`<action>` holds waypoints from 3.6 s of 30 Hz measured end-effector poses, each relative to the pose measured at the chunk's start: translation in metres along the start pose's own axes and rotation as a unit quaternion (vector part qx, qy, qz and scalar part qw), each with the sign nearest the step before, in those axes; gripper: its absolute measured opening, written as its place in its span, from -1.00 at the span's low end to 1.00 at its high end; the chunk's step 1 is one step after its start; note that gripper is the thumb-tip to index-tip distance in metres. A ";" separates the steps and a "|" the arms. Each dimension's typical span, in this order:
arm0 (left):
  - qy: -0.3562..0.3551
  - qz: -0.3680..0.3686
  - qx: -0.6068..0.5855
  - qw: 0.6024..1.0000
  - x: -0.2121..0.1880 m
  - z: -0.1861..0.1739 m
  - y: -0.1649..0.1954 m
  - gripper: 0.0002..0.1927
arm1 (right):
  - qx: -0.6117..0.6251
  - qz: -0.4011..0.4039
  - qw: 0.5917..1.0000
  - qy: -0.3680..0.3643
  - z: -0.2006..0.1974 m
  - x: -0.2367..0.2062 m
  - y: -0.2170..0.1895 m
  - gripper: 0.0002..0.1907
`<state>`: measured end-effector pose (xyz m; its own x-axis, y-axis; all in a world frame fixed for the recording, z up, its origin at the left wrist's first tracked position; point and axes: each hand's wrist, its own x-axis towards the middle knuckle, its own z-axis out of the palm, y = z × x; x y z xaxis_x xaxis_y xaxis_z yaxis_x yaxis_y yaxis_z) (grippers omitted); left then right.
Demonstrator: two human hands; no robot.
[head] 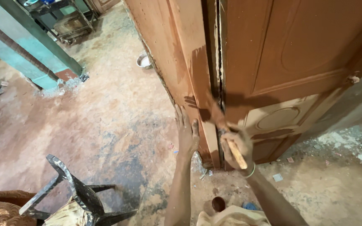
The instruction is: The person paints a wooden door with a wide brush, applying brown paint to the recessed panels and edges. They steady the door with one hand while brushing, dip the brush in a paint can on the floor, and continue coating the door frame and side surfaces.
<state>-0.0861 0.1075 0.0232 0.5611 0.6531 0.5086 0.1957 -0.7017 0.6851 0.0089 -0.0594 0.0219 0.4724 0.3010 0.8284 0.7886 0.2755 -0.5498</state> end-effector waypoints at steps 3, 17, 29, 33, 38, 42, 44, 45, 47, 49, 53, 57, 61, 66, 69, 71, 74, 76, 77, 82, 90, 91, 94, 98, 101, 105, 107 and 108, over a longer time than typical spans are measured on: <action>0.002 0.002 -0.008 1.000 0.000 0.002 -0.004 -0.22 | 0.018 -0.079 0.995 0.057 0.000 0.027 0.001 -0.88; 0.009 0.013 -0.005 1.000 -0.001 -0.001 -0.006 -0.20 | -0.159 0.035 0.976 -0.147 -0.001 -0.071 0.012 -0.89; -0.002 -0.032 -0.009 0.999 -0.008 -0.001 -0.014 -0.22 | -0.014 -0.019 0.999 -0.026 -0.002 -0.008 0.005 -0.89; -0.002 -0.024 -0.001 1.000 -0.010 -0.003 -0.016 -0.23 | -0.031 0.189 0.973 -0.130 0.007 -0.057 0.018 -0.84; 0.005 -0.008 0.005 1.000 -0.008 -0.005 -0.015 -0.23 | -0.079 0.158 0.966 -0.190 0.007 -0.068 0.018 -0.86; -0.006 -0.031 -0.019 0.999 -0.006 -0.004 -0.011 -0.22 | -0.006 0.094 0.990 -0.101 0.009 -0.018 0.000 -0.85; 0.000 -0.026 -0.003 1.000 -0.006 -0.004 -0.011 -0.22 | -0.010 0.005 0.999 -0.034 0.008 0.007 -0.012 -0.83; 0.003 -0.022 0.005 1.000 -0.005 -0.005 -0.011 -0.23 | 0.001 -0.026 0.999 -0.021 0.007 0.016 -0.016 -0.82; 0.008 -0.019 0.010 1.000 -0.004 -0.006 -0.013 -0.24 | 0.021 -0.086 0.996 0.005 0.008 0.025 -0.015 -0.79; 0.008 -0.018 0.011 1.000 -0.005 -0.007 -0.015 -0.24 | 0.037 -0.062 0.997 -0.006 0.011 0.017 -0.008 -0.81; 0.007 -0.012 0.019 1.000 -0.006 -0.010 -0.020 -0.28 | 0.067 0.182 0.970 -0.143 0.024 -0.030 0.014 -0.79; 0.003 -0.021 0.018 1.000 -0.007 -0.011 -0.022 -0.26 | -0.048 0.195 0.954 -0.222 0.024 -0.069 0.013 -0.81; 0.007 -0.011 0.018 1.000 -0.005 -0.010 -0.024 -0.25 | -0.074 0.177 0.962 -0.193 0.014 -0.069 0.011 -0.85; -0.006 -0.022 0.005 1.000 -0.005 -0.002 -0.022 -0.24 | -0.009 0.017 1.000 -0.020 0.001 -0.018 -0.005 -0.84; -0.009 -0.029 0.014 0.999 -0.003 0.001 -0.020 -0.22 | 0.025 -0.036 0.999 0.006 -0.001 -0.004 -0.004 -0.83; -0.008 -0.019 0.004 1.000 -0.002 0.001 -0.017 -0.21 | -0.015 -0.032 0.999 -0.021 0.001 -0.012 0.002 -0.83; -0.007 -0.016 -0.007 1.000 -0.002 0.000 -0.012 -0.20 | -0.051 0.155 0.971 -0.174 0.010 -0.039 0.018 -0.88; -0.007 -0.011 -0.006 1.000 0.001 -0.001 -0.010 -0.19 | 0.009 0.194 0.960 -0.202 0.014 -0.060 0.022 -0.86; -0.007 -0.006 -0.001 1.000 0.001 -0.001 -0.009 -0.19 | 0.039 0.215 0.952 -0.216 0.015 -0.069 0.022 -0.85; -0.009 -0.008 -0.002 1.000 0.001 -0.002 -0.008 -0.20 | -0.056 0.204 0.946 -0.245 0.013 -0.070 0.016 -0.80; -0.009 -0.005 0.009 1.000 0.001 -0.001 -0.008 -0.22 | 0.014 -0.040 0.998 -0.045 0.002 -0.011 -0.007 -0.85; -0.009 -0.006 0.006 1.000 0.001 0.000 -0.008 -0.22 | 0.013 -0.049 0.998 -0.034 0.003 -0.011 -0.006 -0.84; -0.008 -0.005 0.003 1.000 0.001 -0.001 -0.008 -0.22 | 0.020 0.037 0.997 -0.072 0.006 -0.027 0.004 -0.86; -0.004 -0.004 0.006 1.000 0.002 -0.003 -0.007 -0.22 | -0.010 0.135 0.982 -0.133 0.009 -0.062 0.018 -0.88; -0.004 -0.007 0.001 1.000 0.003 -0.004 -0.005 -0.20 | -0.064 0.242 0.935 -0.250 0.007 -0.070 0.017 -0.86; -0.007 0.010 -0.007 1.000 0.002 -0.005 -0.003 -0.21 | -0.053 0.151 0.973 -0.165 0.003 -0.058 0.013 -0.87; -0.004 0.005 0.003 1.000 0.002 -0.004 -0.002 -0.20 | -0.090 0.046 0.986 -0.130 0.000 -0.042 0.005 -0.91; -0.003 0.002 0.008 1.000 0.002 -0.003 -0.002 -0.20 | -0.073 0.032 0.992 -0.097 -0.001 -0.034 0.001 -0.92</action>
<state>-0.0882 0.1111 0.0246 0.5659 0.6494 0.5079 0.2060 -0.7079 0.6756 -0.0056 -0.0702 -0.0064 0.4503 0.4869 0.7484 0.8149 0.1184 -0.5674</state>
